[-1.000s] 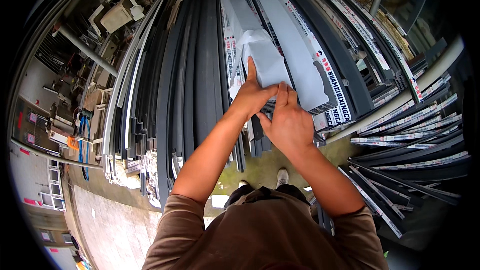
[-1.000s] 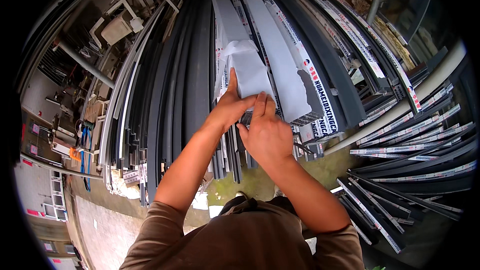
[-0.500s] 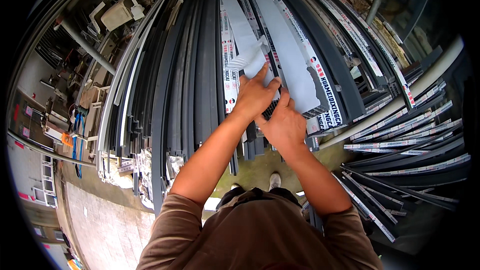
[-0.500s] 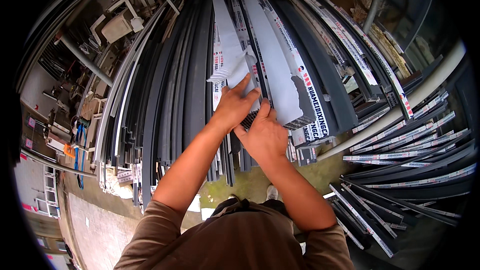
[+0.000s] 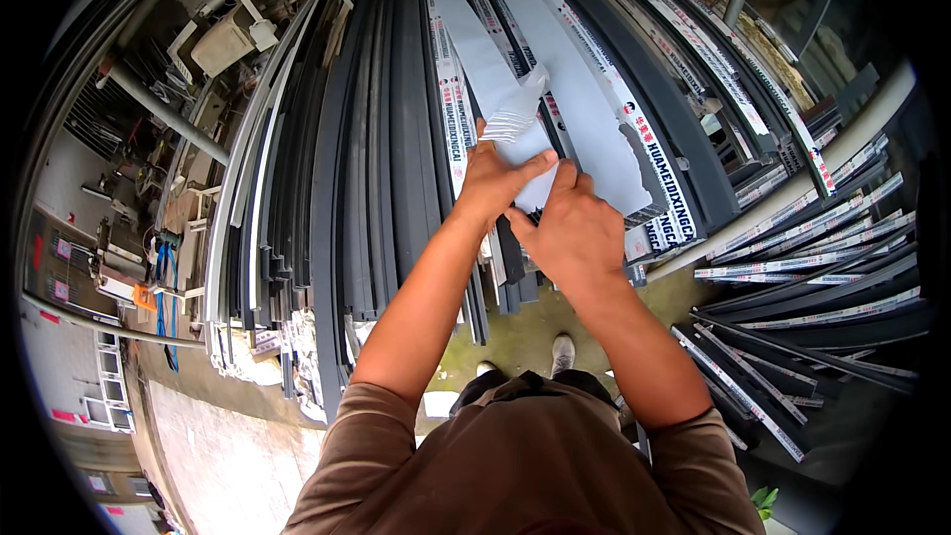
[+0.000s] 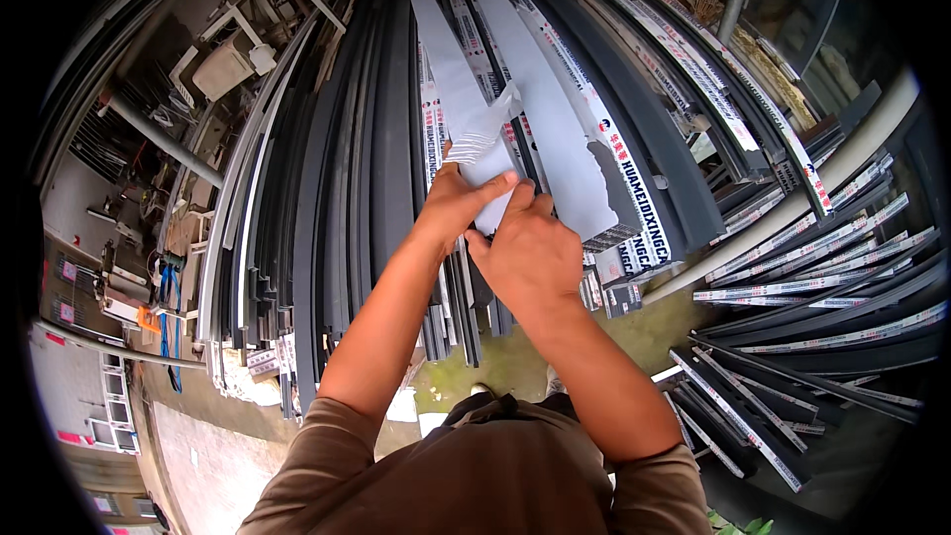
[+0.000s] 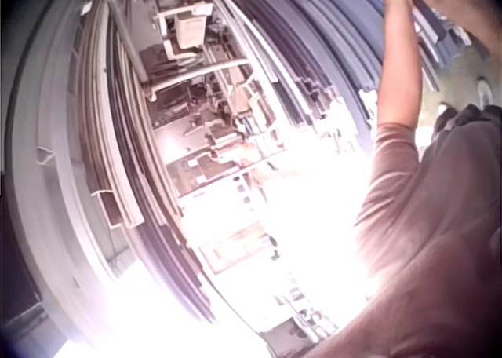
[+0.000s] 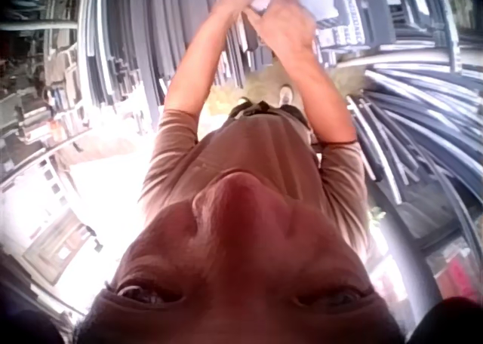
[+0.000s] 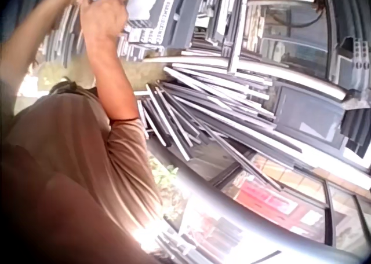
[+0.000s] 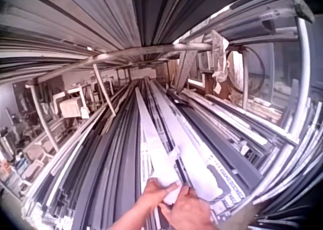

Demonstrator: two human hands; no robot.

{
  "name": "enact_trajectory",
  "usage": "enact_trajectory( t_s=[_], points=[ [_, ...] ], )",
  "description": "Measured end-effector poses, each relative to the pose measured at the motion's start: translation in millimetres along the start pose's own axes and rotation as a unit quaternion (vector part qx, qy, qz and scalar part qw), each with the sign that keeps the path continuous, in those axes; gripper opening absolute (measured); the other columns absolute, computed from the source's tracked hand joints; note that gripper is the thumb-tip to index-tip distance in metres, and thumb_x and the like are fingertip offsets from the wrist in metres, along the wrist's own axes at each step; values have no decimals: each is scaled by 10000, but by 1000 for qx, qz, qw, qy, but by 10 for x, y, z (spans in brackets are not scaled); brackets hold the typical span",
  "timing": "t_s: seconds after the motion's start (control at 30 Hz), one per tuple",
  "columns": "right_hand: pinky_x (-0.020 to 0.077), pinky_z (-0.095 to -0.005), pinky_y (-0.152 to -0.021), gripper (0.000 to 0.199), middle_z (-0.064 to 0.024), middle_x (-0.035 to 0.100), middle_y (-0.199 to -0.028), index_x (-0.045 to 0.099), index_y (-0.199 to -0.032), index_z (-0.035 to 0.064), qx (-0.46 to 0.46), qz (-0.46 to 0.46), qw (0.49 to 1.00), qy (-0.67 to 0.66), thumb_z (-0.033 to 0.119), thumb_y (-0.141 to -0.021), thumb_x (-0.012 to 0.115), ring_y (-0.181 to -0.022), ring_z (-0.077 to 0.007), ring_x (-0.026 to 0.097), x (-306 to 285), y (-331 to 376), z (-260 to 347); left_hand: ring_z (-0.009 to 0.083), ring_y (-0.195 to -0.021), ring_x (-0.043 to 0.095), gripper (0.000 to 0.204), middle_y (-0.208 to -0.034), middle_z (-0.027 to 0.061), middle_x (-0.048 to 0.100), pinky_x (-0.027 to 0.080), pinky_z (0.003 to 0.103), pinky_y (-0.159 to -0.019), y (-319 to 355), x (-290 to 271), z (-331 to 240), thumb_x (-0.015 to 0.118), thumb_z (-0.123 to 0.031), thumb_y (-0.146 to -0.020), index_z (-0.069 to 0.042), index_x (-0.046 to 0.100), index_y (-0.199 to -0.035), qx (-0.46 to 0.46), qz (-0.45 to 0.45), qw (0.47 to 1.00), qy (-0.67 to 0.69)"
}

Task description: The person selects a metal bar from a storage area, carries it to a workbench, measures a section with a tape measure, and cuts the bar using a miter saw.

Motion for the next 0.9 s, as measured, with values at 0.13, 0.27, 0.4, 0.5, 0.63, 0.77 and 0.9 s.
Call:
enact_trajectory(
  t_s=[0.13,0.27,0.4,0.5,0.63,0.77,0.9],
  points=[
    [653,-444,-709,826,-205,736,-1076,581,-1292,-60,39,44,998,14,581,-850,854,-834,-352,801,52,-31,-57,274,-1199,707,916,-1345,187,710,582,396,-1018,-91,37,-111,971,-381,-852,13,504,-1534,-4,8,996,91],
    [659,-432,-703,824,-204,733,-1063,573,-1292,-75,14,12,999,41,571,-860,847,-816,-346,801,31,-20,22,299,-1268,676,1108,-1422,183,674,568,397,-1048,-236,4,6,963,-393,-855,-42,316,-1684,0,8,996,94],
    [660,-420,-687,802,-186,734,-1041,573,-1267,-71,7,27,998,61,556,-852,852,-788,-326,801,81,-52,24,332,-1420,584,1252,-1563,221,579,486,406,-1166,-323,-43,0,949,-444,-855,-69,164,-1756,-31,25,994,105],
    [658,-411,-674,767,-168,728,-1007,563,-1230,-52,2,16,998,63,543,-846,857,-758,-311,794,97,-60,8,340,-1563,446,1335,-1681,246,463,352,409,-1281,-364,-83,-107,914,-528,-867,-62,62,-1783,-38,37,997,64],
    [652,-417,-651,725,-157,715,-967,539,-1191,-32,0,-3,998,68,522,-848,856,-716,-307,781,80,44,-33,353,-1460,572,1407,-1656,278,483,493,366,-1174,-471,-104,-100,905,-446,-892,-2,-118,-1751,-35,32,996,73],
    [633,-448,-624,747,-185,712,-962,530,-1230,-37,30,-6,999,32,503,-835,863,-710,-353,771,-39,412,-141,350,-1466,568,1397,-1660,276,476,467,351,-1197,-522,-52,-90,890,-444,-904,26,-126,-1738,34,81,987,137],
    [614,-477,-608,825,-213,706,-967,509,-1323,-53,41,-32,998,30,482,-813,877,-703,-403,755,-277,918,-263,329,-1414,609,1365,-1657,259,478,487,329,-1168,-515,-86,-18,875,-443,-918,27,-106,-1743,61,42,992,97]
  ],
)
Point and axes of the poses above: each hand's wrist, its own y-axis away from the middle knuckle, its own x-axis out of the palm, z = x × y, the point moved 9 cm from there along -y, towards the middle knuckle
